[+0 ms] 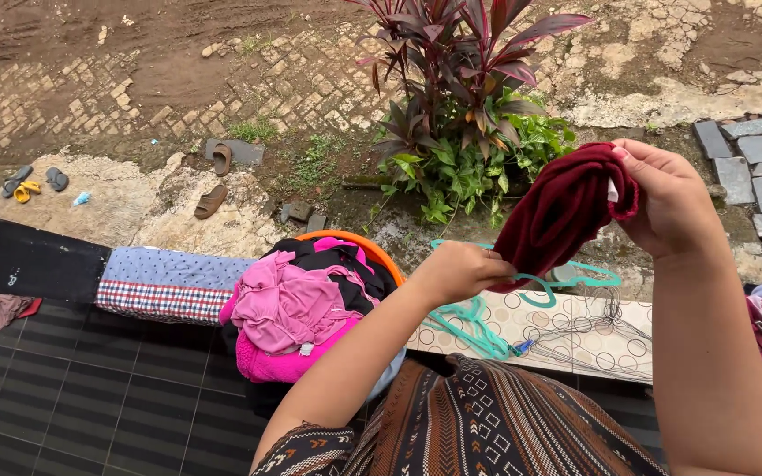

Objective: Hanging various small laundry items like socks and underwear onto hangers and a circular clip dryer on a balcony.

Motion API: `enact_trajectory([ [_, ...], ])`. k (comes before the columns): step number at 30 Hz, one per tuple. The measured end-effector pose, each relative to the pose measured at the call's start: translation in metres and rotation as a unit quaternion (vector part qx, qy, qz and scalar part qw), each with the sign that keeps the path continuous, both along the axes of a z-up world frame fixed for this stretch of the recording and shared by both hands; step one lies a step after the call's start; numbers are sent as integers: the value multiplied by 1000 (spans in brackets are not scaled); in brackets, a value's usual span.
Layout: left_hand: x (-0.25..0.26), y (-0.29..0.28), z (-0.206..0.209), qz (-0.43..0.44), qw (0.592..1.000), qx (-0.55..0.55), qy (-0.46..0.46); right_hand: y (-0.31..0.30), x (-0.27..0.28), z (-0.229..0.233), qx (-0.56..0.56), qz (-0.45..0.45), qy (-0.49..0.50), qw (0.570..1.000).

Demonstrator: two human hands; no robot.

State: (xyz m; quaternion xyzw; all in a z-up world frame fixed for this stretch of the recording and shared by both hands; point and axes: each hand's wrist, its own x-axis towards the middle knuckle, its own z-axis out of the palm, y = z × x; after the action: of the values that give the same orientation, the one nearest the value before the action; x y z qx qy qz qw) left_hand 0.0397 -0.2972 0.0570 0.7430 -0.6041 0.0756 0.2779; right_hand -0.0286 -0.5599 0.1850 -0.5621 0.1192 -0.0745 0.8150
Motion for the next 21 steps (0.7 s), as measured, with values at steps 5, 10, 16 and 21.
enact_trajectory([
  [5, -16, -7, 26, -51, 983, 19, 176, -10, 25, 26, 22, -118, -7, 993],
  [10, -4, 0, 59, 12, 920, -151, 360, -19, 1, 43, -558, -149, -17, 816],
  [16, 16, 9, 70, 121, 924, -160, 327, -11, -31, -27, -299, -318, 10, 899],
  [21, 22, 7, 71, 167, 918, -160, 323, 41, -41, -101, -246, -192, 48, 949],
])
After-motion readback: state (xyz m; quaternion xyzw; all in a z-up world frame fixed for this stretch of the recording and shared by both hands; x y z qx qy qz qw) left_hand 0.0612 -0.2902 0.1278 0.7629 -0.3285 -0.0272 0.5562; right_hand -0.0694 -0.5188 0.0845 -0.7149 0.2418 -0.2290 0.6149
